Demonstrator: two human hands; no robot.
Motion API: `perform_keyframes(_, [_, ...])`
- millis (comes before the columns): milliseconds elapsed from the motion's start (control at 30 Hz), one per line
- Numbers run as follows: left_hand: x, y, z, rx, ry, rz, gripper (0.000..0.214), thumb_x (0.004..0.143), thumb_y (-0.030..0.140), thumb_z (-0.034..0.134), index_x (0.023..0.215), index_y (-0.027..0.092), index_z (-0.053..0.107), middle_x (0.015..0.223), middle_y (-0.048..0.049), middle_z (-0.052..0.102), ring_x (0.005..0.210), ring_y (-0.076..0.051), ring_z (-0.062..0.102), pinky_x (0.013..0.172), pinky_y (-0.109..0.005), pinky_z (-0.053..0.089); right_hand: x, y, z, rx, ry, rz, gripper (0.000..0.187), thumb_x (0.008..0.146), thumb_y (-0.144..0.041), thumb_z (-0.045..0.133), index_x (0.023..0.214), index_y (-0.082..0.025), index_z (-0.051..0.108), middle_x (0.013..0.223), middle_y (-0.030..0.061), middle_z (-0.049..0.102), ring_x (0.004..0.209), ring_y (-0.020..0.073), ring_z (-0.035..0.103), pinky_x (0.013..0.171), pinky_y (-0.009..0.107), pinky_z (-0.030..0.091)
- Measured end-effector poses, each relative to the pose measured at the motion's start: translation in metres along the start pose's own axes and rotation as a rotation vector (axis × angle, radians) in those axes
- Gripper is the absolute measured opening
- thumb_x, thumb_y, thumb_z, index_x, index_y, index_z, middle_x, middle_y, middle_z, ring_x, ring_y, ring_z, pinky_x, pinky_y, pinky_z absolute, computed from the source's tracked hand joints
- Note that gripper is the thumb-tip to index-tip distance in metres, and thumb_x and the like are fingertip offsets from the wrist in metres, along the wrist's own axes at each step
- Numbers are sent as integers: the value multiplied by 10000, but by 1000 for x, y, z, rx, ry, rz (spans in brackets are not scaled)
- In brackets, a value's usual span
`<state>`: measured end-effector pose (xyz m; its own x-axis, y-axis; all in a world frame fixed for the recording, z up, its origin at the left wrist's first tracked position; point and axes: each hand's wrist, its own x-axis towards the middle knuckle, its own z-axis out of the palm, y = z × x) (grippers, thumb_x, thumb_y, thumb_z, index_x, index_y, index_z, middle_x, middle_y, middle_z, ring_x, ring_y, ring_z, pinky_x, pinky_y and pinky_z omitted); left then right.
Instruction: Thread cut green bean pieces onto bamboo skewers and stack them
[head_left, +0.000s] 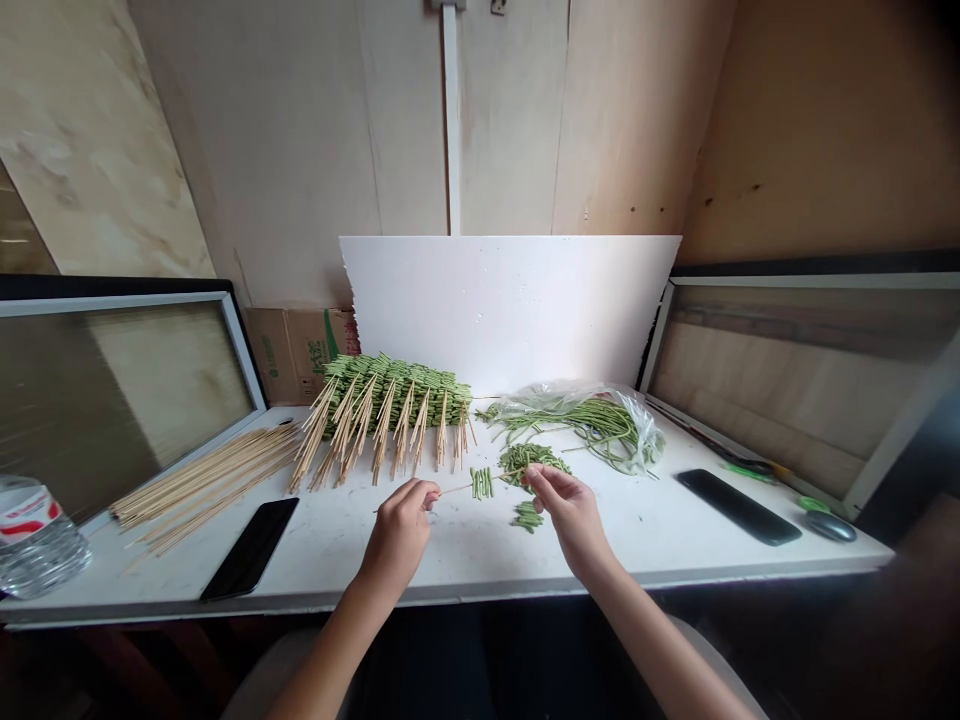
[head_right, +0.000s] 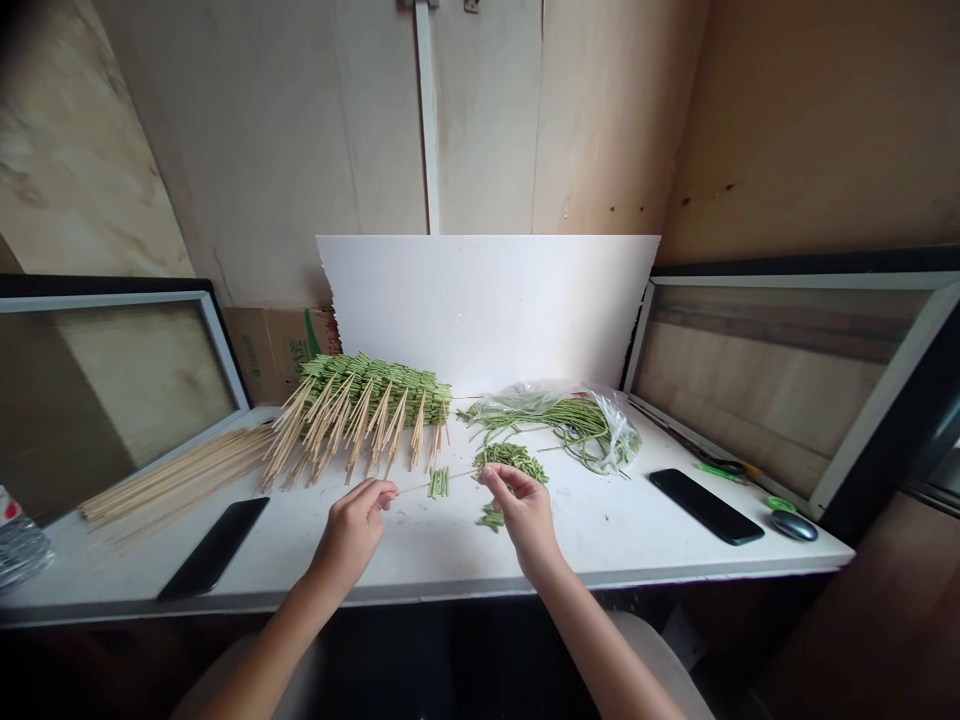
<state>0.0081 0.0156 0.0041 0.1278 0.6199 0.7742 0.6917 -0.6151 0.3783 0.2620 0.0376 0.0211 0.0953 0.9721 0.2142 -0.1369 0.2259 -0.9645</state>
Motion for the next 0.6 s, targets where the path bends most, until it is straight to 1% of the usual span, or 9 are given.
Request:
perform_keyframes(100, [3,2,0,-28,-13,-18,249,920,24,486,946,174,683,824,-39,674,756,-164,673,701,-264,555,3,1,-1,76,0,46,410,744,-547,813,948,-192,799,895,65,722,603,127,476,566,291,409])
perform_keyframes(200, [6,5,-1,-48,-20,-11,173,946,101,566,932,181,719,826,-44,702,738,-169,673,675,-265,541,5,2,-1,121,8,36,404,719,-540,834,914,-189,798,870,58,718,584,118,472,562,290,409])
perform_keyframes(300, [5,6,-1,-66,17,4,190,930,79,579,898,181,736,814,-46,723,736,-171,688,676,-264,554,4,4,-1,101,3,14,377,736,-525,831,903,-188,796,862,46,720,549,101,446,567,291,407])
perform_keyframes(467, [2,9,-1,-73,119,44,251,921,41,546,896,188,747,835,-55,744,772,-175,713,706,-267,592,2,11,1,102,35,28,382,735,-546,822,893,-199,794,852,42,718,530,106,438,531,293,379])
perform_keyframes(600, [1,11,0,-39,133,51,262,908,29,536,864,196,733,796,-40,734,750,-172,713,685,-263,590,0,13,3,93,45,17,370,756,-551,803,887,-206,786,850,41,704,536,111,437,541,294,386])
